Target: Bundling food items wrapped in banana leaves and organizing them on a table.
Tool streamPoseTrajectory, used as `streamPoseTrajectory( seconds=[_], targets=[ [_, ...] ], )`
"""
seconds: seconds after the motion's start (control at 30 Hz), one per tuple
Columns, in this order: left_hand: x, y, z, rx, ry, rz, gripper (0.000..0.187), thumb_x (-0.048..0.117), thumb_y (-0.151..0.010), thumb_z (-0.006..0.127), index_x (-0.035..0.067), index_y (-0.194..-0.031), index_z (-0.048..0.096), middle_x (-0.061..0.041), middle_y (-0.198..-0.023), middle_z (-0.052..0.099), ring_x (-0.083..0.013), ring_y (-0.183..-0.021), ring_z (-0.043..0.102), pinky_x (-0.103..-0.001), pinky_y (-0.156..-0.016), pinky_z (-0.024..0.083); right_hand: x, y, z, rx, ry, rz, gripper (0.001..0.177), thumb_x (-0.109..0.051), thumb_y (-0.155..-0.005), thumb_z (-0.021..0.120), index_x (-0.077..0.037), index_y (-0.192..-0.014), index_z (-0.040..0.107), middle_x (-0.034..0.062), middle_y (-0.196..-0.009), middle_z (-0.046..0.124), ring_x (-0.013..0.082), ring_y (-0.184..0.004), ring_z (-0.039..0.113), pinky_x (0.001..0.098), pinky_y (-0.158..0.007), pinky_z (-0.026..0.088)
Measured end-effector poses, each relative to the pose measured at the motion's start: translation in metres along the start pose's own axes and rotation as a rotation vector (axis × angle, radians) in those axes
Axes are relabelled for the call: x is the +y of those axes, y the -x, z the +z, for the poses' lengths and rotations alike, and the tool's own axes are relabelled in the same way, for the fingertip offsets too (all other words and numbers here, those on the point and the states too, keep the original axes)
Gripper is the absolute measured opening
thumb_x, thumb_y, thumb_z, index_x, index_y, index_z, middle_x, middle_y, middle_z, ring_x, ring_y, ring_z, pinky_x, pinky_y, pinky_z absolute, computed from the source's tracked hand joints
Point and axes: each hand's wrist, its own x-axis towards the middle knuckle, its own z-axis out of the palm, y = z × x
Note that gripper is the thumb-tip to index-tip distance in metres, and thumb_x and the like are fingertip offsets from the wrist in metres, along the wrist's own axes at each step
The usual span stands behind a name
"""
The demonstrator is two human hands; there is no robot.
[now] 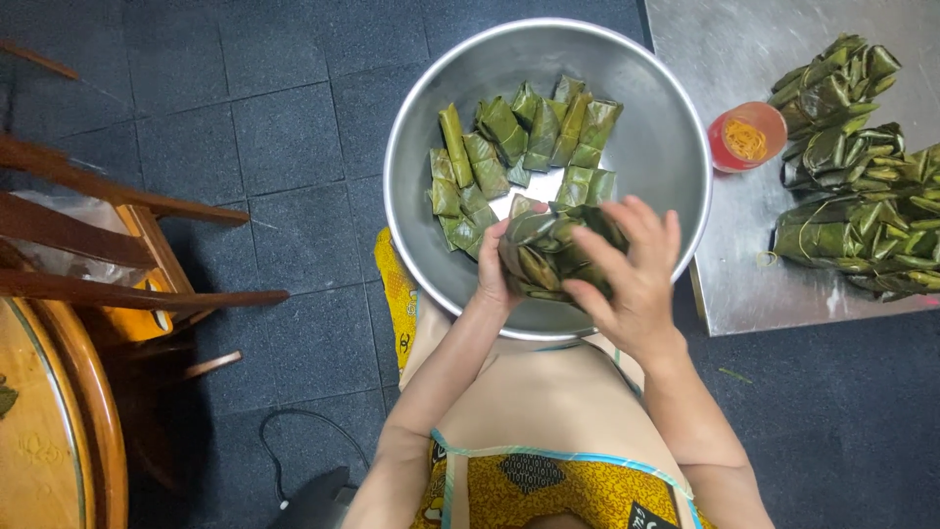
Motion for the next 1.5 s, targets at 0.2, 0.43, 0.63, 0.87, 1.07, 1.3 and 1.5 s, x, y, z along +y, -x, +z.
streamPoseTrajectory(
  seconds=[0.2, 0.43, 0.63, 0.87, 1.07, 1.3, 1.5],
  targets=[
    [0.016, 0.007, 0.011, 0.045, 0.041, -0.046, 0.070, 0.056, -0.091, 0.062, 0.007, -0.141, 0.061, -0.018, -0.132, 0.066, -0.0367, -0.114, 0.064, -0.051, -0.108, 0.048, 0.019, 0.028, -0.027, 0.175, -0.085, 0.024, 0.023, 0.008, -0.094, 0.069, -0.003, -0.112, 0.077, 0.0236, -0.132, 0.063, 0.0474, -0.129, 0.056, 0.0568, -0.119, 0.036],
    [0.018, 0.006, 0.008, 0.086, 0.065, -0.059, 0.070, 0.056, -0.089, 0.063, 0.006, -0.139, 0.061, -0.019, -0.132, 0.065, -0.0390, -0.115, 0.064, -0.053, -0.108, 0.048, 0.014, 0.044, 0.002, 0.133, -0.117, -0.049, 0.038, -0.032, -0.098, 0.067, -0.009, -0.128, 0.071, 0.0259, -0.145, 0.051, 0.0494, -0.135, 0.049, 0.0600, -0.115, 0.039],
    [0.021, 0.000, 0.010, 0.108, 0.091, -0.061, 0.070, 0.055, -0.088, 0.064, 0.004, -0.137, 0.061, -0.021, -0.132, 0.064, -0.0413, -0.116, 0.063, -0.056, -0.108, 0.047, 0.010, 0.037, 0.005, 0.116, -0.137, 0.041, 0.048, -0.043, -0.096, 0.067, -0.010, -0.131, 0.070, 0.0242, -0.149, 0.048, 0.0471, -0.139, 0.047, 0.0589, -0.116, 0.038],
    [0.023, -0.005, 0.004, 0.151, 0.136, -0.062, 0.070, 0.054, -0.087, 0.065, 0.002, -0.134, 0.061, -0.022, -0.133, 0.064, -0.0441, -0.117, 0.063, -0.059, -0.109, 0.046, 0.006, 0.034, 0.004, 0.010, -0.008, -0.010, 0.046, -0.033, -0.099, 0.057, -0.022, -0.143, 0.060, 0.0221, -0.162, 0.028, 0.0433, -0.152, 0.027, 0.0578, -0.122, 0.023],
    [0.013, -0.007, -0.007, 0.044, 0.105, 0.006, 0.067, 0.052, -0.089, 0.059, 0.009, -0.141, 0.061, -0.016, -0.135, 0.064, -0.0386, -0.117, 0.064, -0.054, -0.108, 0.047, 0.011, 0.038, 0.013, -0.141, 0.064, 0.002, 0.056, -0.016, -0.094, 0.044, -0.027, -0.147, 0.059, 0.0198, -0.169, 0.020, 0.0402, -0.158, 0.013, 0.0574, -0.125, 0.009],
    [0.010, -0.004, -0.001, -0.027, 0.046, 0.022, 0.062, 0.051, -0.092, 0.054, 0.010, -0.139, 0.061, -0.013, -0.128, 0.068, -0.0319, -0.114, 0.066, -0.049, -0.106, 0.050, 0.025, 0.037, 0.013, -0.107, 0.154, -0.065, 0.044, -0.019, -0.096, 0.047, -0.026, -0.132, 0.070, 0.0134, -0.167, 0.035, 0.0391, -0.157, 0.019, 0.0569, -0.126, 0.005],
    [-0.001, -0.001, -0.002, -0.011, 0.039, -0.025, 0.063, 0.050, -0.093, 0.054, 0.007, -0.139, 0.063, -0.014, -0.130, 0.069, -0.0315, -0.115, 0.066, -0.047, -0.106, 0.051, 0.027, 0.024, 0.009, -0.165, 0.171, -0.099, 0.023, -0.016, -0.097, 0.047, -0.021, -0.105, 0.067, 0.0012, -0.147, 0.065, 0.0342, -0.149, 0.043, 0.0580, -0.127, 0.000]
  ],
)
